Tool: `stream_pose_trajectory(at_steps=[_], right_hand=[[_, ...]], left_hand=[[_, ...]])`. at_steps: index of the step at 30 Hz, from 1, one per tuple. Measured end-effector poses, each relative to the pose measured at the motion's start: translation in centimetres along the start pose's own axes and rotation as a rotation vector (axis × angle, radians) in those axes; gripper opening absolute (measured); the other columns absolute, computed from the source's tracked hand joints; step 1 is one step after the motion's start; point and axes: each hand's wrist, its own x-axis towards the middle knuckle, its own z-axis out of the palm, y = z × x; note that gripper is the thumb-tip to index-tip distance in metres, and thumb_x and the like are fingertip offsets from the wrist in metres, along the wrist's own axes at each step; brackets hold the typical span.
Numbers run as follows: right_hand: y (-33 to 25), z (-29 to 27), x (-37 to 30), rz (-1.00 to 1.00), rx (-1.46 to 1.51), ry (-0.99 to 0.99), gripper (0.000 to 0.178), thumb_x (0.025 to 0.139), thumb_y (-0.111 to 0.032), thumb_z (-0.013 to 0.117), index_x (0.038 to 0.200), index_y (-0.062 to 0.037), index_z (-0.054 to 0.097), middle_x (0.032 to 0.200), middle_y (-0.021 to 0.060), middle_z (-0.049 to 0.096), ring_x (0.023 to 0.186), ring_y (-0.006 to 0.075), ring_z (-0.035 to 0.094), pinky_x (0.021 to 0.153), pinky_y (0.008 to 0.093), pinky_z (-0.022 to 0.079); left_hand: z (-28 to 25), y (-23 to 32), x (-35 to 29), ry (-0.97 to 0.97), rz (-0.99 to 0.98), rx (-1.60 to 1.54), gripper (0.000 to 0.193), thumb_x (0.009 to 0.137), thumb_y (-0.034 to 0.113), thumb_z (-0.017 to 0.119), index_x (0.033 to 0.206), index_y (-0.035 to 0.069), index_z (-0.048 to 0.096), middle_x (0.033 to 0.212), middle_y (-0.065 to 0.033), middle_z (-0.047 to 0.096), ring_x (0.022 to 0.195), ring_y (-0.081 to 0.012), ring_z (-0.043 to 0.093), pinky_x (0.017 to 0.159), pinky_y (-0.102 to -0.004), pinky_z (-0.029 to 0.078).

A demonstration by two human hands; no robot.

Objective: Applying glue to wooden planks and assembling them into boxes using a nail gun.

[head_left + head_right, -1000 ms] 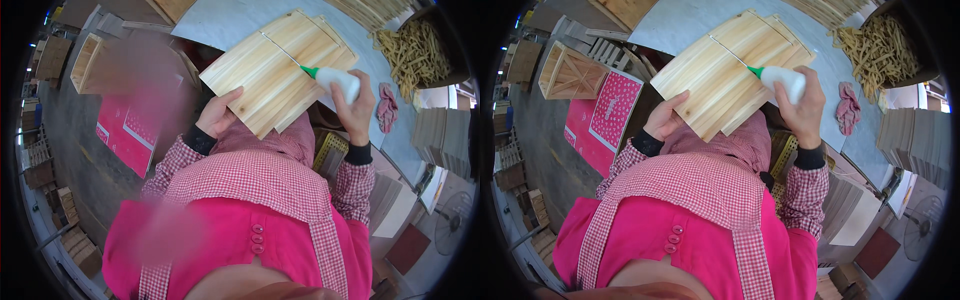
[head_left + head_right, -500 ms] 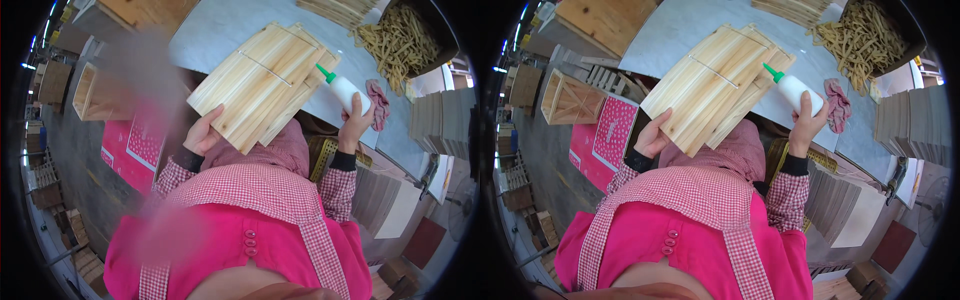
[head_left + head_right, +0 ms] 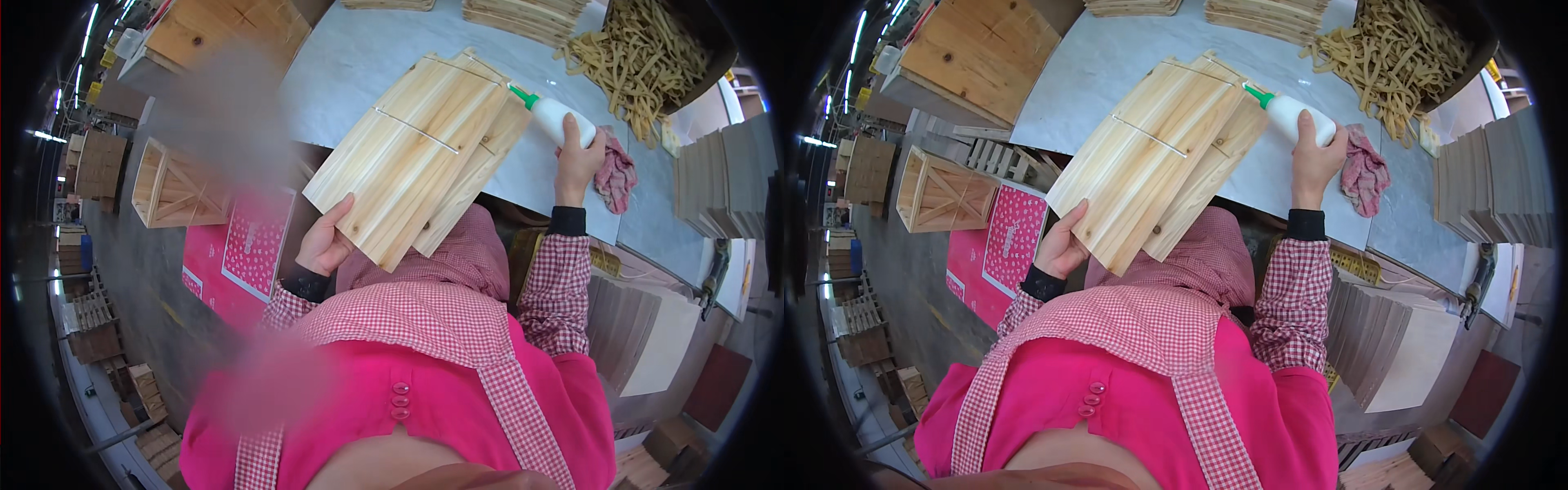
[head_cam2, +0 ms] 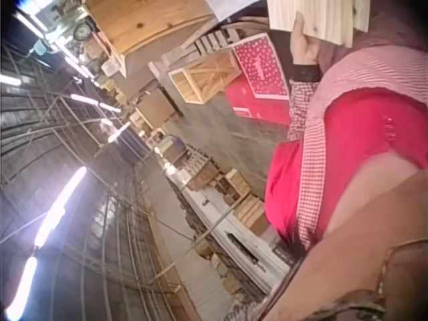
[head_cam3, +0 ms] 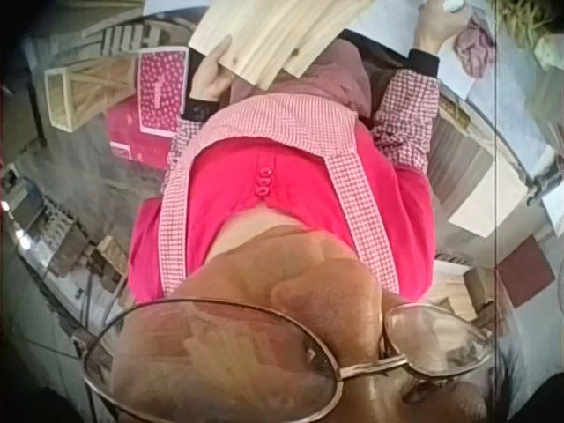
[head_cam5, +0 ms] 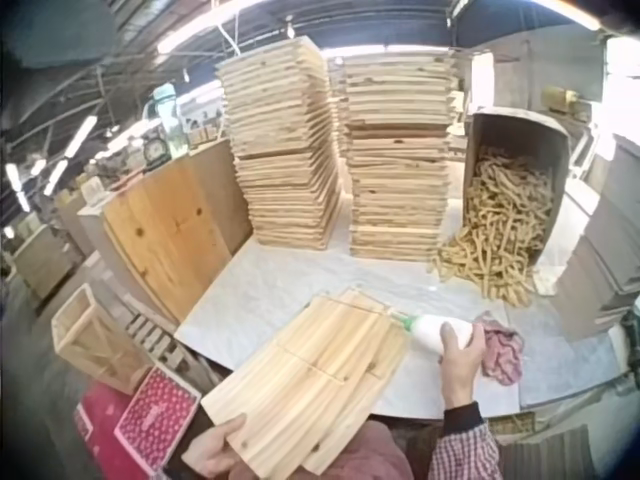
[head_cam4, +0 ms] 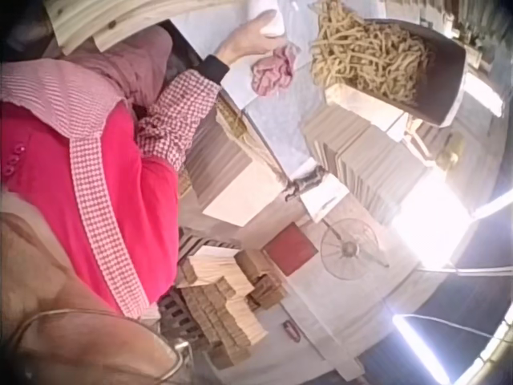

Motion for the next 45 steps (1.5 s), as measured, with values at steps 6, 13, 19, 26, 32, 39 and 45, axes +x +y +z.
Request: stream_pose_trajectory(at_steps=[6, 13, 19, 26, 32, 39, 45], right_hand=[[-2.2, -1.3, -2.7, 0.032, 0.073, -0.140, 0.037, 0.082, -0.025, 0.074, 0.099, 0.0019, 0.055, 0.079, 0.0060, 0.059, 0.054, 0.0097, 0.052, 0.042, 0.0234, 0.041], [-5.2, -1.9, -7.2, 0.039, 0.121, -0.281, 0.036, 0.082, -0.025, 0.073, 0.101, 0.0001, 0.055, 0.083, 0.0049, 0.058, 0.061, 0.0088, 0.053, 0.044, 0.0222, 0.041], [-7.4, -3.0, -10.6, 0.005, 0.062, -0.417, 0.035, 0.083, -0.023, 0.072, 0.101, 0.0002, 0.054, 0.086, 0.0040, 0.057, 0.070, 0.0101, 0.053, 0.055, 0.0231, 0.044], [-9.7, -4.8, -15.2, -0.141, 0.071, -0.620, 0.034, 0.083, -0.019, 0.071, 0.104, 0.0011, 0.052, 0.091, 0.0068, 0.057, 0.080, 0.0133, 0.053, 0.072, 0.0270, 0.045], [-9.2, -4.1, -14.9, -0.178, 0.072, -0.498, 0.037, 0.082, -0.019, 0.071, 0.106, 0.0014, 0.052, 0.095, 0.0089, 0.056, 0.084, 0.0139, 0.053, 0.076, 0.0279, 0.044], [-8.8, -4.6, -15.9, -0.205, 0.090, -0.518, 0.036, 0.085, -0.021, 0.065, 0.111, -0.0014, 0.050, 0.094, 0.0077, 0.055, 0.082, 0.0133, 0.053, 0.069, 0.0260, 0.046], [-11.1, -5.0, -13.6, -0.003, 0.495, -0.214, 0.042, 0.086, -0.033, 0.060, 0.114, -0.0047, 0.045, 0.078, 0.0064, 0.052, 0.051, 0.0120, 0.048, 0.041, 0.0231, 0.035]], left_hand=[[-0.7, 0.2, 0.3, -0.059, 0.047, -0.045, 0.053, 0.092, 0.020, 0.060, 0.137, 0.003, 0.038, 0.132, -0.0151, 0.051, 0.122, -0.0278, 0.050, 0.102, -0.0425, 0.044], [0.4, 1.2, 1.0, -0.111, 0.133, -0.068, 0.053, 0.092, 0.019, 0.060, 0.138, 0.003, 0.037, 0.134, -0.0147, 0.049, 0.123, -0.0274, 0.049, 0.104, -0.0423, 0.042], [1.3, 2.1, 2.5, -0.215, 0.141, -0.107, 0.050, 0.092, 0.017, 0.060, 0.135, 0.003, 0.040, 0.133, -0.0143, 0.050, 0.122, -0.0267, 0.050, 0.105, -0.0408, 0.041], [1.4, 2.0, 4.1, -0.218, 0.182, -0.174, 0.047, 0.091, 0.013, 0.062, 0.132, 0.002, 0.042, 0.130, -0.0140, 0.051, 0.121, -0.0262, 0.051, 0.105, -0.0409, 0.041], [2.8, 2.0, 4.5, -0.198, 0.215, -0.202, 0.047, 0.090, 0.012, 0.063, 0.131, 0.001, 0.043, 0.128, -0.0140, 0.053, 0.120, -0.0264, 0.052, 0.105, -0.0409, 0.041], [3.5, 2.9, 4.8, -0.290, 0.323, -0.221, 0.044, 0.090, 0.009, 0.062, 0.131, 0.003, 0.044, 0.127, -0.0117, 0.054, 0.118, -0.0255, 0.052, 0.105, -0.0405, 0.041], [3.3, 6.7, -2.3, -0.417, 0.352, -0.136, 0.047, 0.094, 0.016, 0.056, 0.136, 0.003, 0.039, 0.134, -0.0146, 0.049, 0.122, -0.0240, 0.049, 0.105, -0.0378, 0.040]])
